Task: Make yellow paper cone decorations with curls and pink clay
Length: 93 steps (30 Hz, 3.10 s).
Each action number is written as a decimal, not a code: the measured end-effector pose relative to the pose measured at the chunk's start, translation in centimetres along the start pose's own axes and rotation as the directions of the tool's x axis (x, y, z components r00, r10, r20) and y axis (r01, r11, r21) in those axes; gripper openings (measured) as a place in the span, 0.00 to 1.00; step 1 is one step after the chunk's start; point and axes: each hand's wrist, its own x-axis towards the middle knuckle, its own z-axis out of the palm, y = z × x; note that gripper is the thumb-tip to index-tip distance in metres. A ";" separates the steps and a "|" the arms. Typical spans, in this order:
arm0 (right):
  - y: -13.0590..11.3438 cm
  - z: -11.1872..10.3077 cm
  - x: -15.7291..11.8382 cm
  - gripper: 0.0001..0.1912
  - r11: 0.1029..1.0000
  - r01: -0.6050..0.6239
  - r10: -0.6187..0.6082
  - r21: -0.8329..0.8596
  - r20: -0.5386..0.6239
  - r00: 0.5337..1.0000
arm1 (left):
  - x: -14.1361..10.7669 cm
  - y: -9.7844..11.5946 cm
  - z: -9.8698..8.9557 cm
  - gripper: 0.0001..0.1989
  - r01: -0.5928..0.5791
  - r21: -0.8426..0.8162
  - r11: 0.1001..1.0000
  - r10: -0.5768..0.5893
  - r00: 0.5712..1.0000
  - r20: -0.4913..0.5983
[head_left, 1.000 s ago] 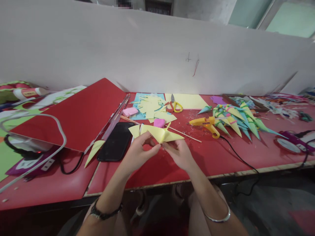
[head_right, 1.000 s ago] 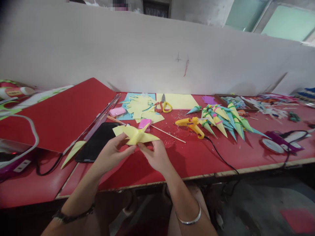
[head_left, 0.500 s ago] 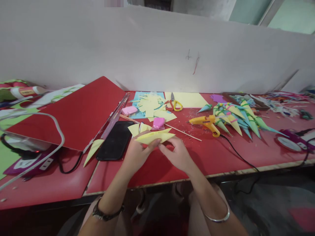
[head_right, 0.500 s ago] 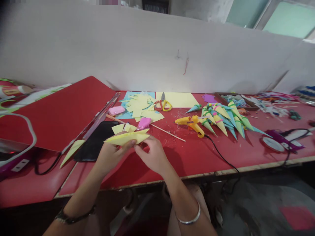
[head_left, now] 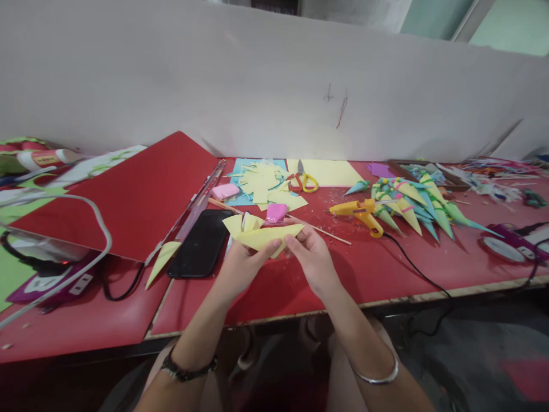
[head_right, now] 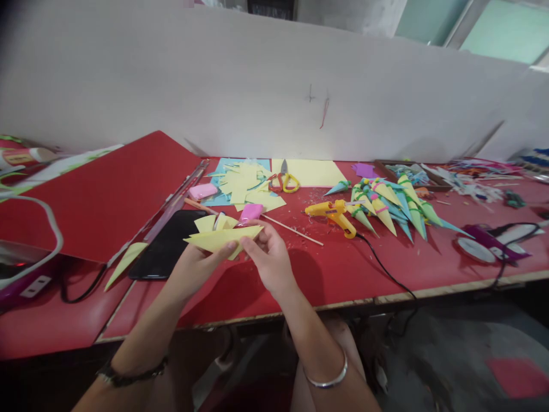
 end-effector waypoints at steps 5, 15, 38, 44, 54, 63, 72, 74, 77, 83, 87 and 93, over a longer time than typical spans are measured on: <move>0.3 0.0 -0.1 0.12 0.997 -0.016 0.013 -0.075 -0.043 0.999 | 0.1 0.0 0.1 0.10 0.013 0.008 1.000 -0.013 1.000 0.000; 0.5 -0.2 -0.2 0.16 0.984 0.068 -0.081 -0.163 -0.080 0.993 | 0.1 -0.2 0.3 0.12 0.011 0.028 1.000 -0.011 1.000 -0.021; 0.7 -1.2 0.2 0.14 0.975 0.084 -0.121 -0.204 -0.178 0.977 | 0.2 -0.5 0.1 0.14 -0.029 0.310 0.950 0.024 1.000 0.020; -0.2 -1.8 0.2 0.10 0.910 0.133 -0.157 -0.392 -0.029 0.987 | 0.4 -0.5 -0.4 0.14 -0.092 0.454 0.886 0.103 0.995 0.001; -0.7 -2.6 0.4 0.14 0.693 0.259 -0.198 -0.673 0.168 0.966 | 0.3 -0.8 -0.1 0.15 -0.171 0.489 0.855 0.083 0.977 0.196; -0.9 -2.9 0.3 0.16 0.789 0.197 -0.131 -0.582 0.154 0.979 | 0.4 -0.4 -0.7 0.19 -0.208 0.537 0.818 0.131 0.975 0.178; -0.5 -2.0 0.2 0.19 0.763 0.251 -0.233 -0.596 0.109 0.966 | 0.4 -0.1 -0.8 0.12 -0.271 0.450 0.851 0.251 0.962 0.104; -0.4 -1.8 0.1 0.17 0.807 0.227 -0.187 -0.545 0.129 0.974 | 0.4 -0.2 -0.7 0.12 -0.267 0.420 0.867 0.256 0.963 0.085; -0.6 -1.6 -0.2 0.15 0.857 0.191 -0.113 -0.478 0.186 0.976 | 0.2 -0.3 -0.5 0.16 -0.238 0.392 0.889 0.207 0.971 0.120; -0.8 -2.1 -0.1 0.19 0.841 0.188 -0.110 -0.507 0.180 0.977 | 0.1 -0.2 -0.9 0.20 -0.116 0.355 0.928 0.052 0.982 0.184; -1.0 -2.8 0.1 0.19 0.882 0.164 -0.097 -0.442 0.170 0.981 | 0.2 0.1 -1.4 0.18 -0.073 0.303 0.950 0.029 0.989 0.147; -0.6 -2.0 -0.2 0.19 0.867 0.152 -0.052 -0.475 0.216 0.975 | 0.2 -0.1 -0.9 0.21 -0.147 0.339 0.929 0.109 0.986 0.128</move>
